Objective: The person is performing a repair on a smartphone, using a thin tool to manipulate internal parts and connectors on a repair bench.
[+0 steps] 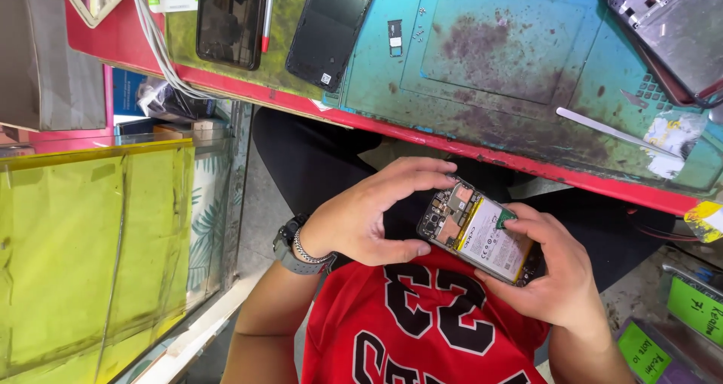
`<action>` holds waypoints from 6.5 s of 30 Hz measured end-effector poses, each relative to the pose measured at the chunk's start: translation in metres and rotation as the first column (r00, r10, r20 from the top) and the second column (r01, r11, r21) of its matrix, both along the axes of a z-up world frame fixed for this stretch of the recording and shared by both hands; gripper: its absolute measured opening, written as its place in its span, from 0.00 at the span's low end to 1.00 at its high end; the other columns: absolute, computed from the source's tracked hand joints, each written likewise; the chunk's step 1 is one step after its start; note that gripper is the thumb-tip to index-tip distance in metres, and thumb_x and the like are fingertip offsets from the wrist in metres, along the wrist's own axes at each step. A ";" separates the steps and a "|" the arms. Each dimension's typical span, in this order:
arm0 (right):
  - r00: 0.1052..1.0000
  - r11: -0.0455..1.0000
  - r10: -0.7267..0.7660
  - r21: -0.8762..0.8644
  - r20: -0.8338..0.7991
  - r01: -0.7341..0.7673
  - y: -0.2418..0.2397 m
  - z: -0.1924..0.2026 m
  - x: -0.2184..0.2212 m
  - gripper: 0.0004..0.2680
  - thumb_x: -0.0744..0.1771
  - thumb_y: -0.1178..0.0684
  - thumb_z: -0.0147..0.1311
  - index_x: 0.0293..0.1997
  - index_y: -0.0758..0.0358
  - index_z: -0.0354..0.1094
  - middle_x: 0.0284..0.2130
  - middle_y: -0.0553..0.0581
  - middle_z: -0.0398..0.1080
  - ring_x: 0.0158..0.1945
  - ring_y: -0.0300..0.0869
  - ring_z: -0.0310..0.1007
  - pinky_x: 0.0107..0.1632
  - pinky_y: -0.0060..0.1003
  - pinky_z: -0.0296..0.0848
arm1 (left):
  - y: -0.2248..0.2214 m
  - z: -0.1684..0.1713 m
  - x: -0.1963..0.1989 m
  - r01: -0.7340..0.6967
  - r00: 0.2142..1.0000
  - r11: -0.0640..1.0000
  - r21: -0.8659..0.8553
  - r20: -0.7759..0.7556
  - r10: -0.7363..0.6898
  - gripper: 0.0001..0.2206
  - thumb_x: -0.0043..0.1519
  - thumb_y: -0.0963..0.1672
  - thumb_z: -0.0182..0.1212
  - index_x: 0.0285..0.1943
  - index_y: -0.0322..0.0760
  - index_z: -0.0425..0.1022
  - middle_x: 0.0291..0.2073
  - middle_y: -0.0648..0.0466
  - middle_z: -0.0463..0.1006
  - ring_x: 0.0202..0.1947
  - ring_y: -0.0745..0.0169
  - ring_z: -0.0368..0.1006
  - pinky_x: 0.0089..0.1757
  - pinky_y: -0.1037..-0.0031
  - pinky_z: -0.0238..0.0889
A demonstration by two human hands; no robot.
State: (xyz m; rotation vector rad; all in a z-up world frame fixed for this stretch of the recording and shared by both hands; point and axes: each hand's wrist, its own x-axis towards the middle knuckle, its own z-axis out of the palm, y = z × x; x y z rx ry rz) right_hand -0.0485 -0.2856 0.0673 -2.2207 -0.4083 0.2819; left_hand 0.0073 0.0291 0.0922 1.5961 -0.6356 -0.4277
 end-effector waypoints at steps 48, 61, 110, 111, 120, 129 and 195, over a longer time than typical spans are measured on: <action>0.994 0.806 -0.062 0.591 0.086 -0.001 0.038 0.003 -0.003 0.26 0.65 0.29 0.56 0.56 0.63 0.59 0.50 0.63 0.64 0.44 0.45 0.76 0.52 0.38 0.80 | -0.045 -0.039 -0.021 0.077 0.885 0.915 -0.395 -0.396 -0.245 0.39 0.49 0.45 0.76 0.72 0.33 0.62 0.60 0.49 0.65 0.60 0.57 0.70 0.65 0.69 0.66; 0.982 0.662 -0.170 0.748 0.076 0.057 0.038 0.000 -0.003 0.21 0.68 0.34 0.57 0.55 0.62 0.61 0.48 0.63 0.64 0.47 0.49 0.74 0.53 0.47 0.84 | -0.044 -0.045 -0.023 0.037 0.761 0.837 -0.546 -0.527 -0.377 0.40 0.51 0.45 0.75 0.73 0.29 0.60 0.61 0.48 0.65 0.64 0.50 0.71 0.61 0.66 0.71; 0.894 0.720 -0.432 0.643 0.119 0.262 0.029 -0.041 0.049 0.07 0.63 0.70 0.60 0.40 0.72 0.66 0.38 0.73 0.71 0.40 0.60 0.80 0.45 0.48 0.84 | -0.037 -0.063 0.065 -0.492 0.839 0.768 0.410 0.459 0.292 0.39 0.45 0.49 0.80 0.65 0.34 0.65 0.51 0.47 0.66 0.60 0.43 0.58 0.58 0.58 0.52; 0.890 0.727 -0.424 0.649 0.169 0.223 0.034 -0.048 0.052 0.08 0.60 0.73 0.63 0.35 0.79 0.66 0.36 0.78 0.72 0.41 0.69 0.81 0.43 0.54 0.81 | -0.039 -0.068 0.064 -0.518 0.827 0.755 0.403 0.462 0.320 0.41 0.41 0.48 0.81 0.65 0.34 0.67 0.50 0.48 0.66 0.60 0.42 0.57 0.59 0.59 0.50; 0.892 0.721 -0.437 0.639 0.117 0.270 0.039 -0.070 0.059 0.07 0.64 0.73 0.60 0.40 0.79 0.64 0.38 0.74 0.72 0.48 0.64 0.80 0.46 0.50 0.81 | -0.040 -0.060 0.067 -0.448 0.889 0.751 0.485 0.334 0.315 0.41 0.42 0.49 0.81 0.66 0.37 0.65 0.50 0.49 0.60 0.62 0.38 0.51 0.60 0.58 0.45; 0.891 0.790 -0.389 0.582 0.232 0.194 0.043 -0.064 0.062 0.06 0.63 0.72 0.63 0.36 0.79 0.67 0.36 0.74 0.73 0.46 0.66 0.80 0.47 0.52 0.79 | -0.039 -0.063 0.069 -0.432 0.896 0.767 0.474 0.325 0.304 0.42 0.42 0.49 0.82 0.66 0.35 0.66 0.49 0.48 0.60 0.62 0.37 0.51 0.60 0.55 0.46; 0.977 0.970 -0.210 -0.132 -0.039 0.203 0.020 0.011 0.099 0.02 0.64 0.55 0.67 0.35 0.57 0.78 0.29 0.47 0.76 0.30 0.34 0.70 0.36 0.30 0.63 | -0.021 -0.057 0.081 -0.300 0.939 0.814 0.497 0.306 0.159 0.38 0.49 0.50 0.78 0.68 0.37 0.64 0.54 0.47 0.61 0.60 0.44 0.54 0.58 0.54 0.56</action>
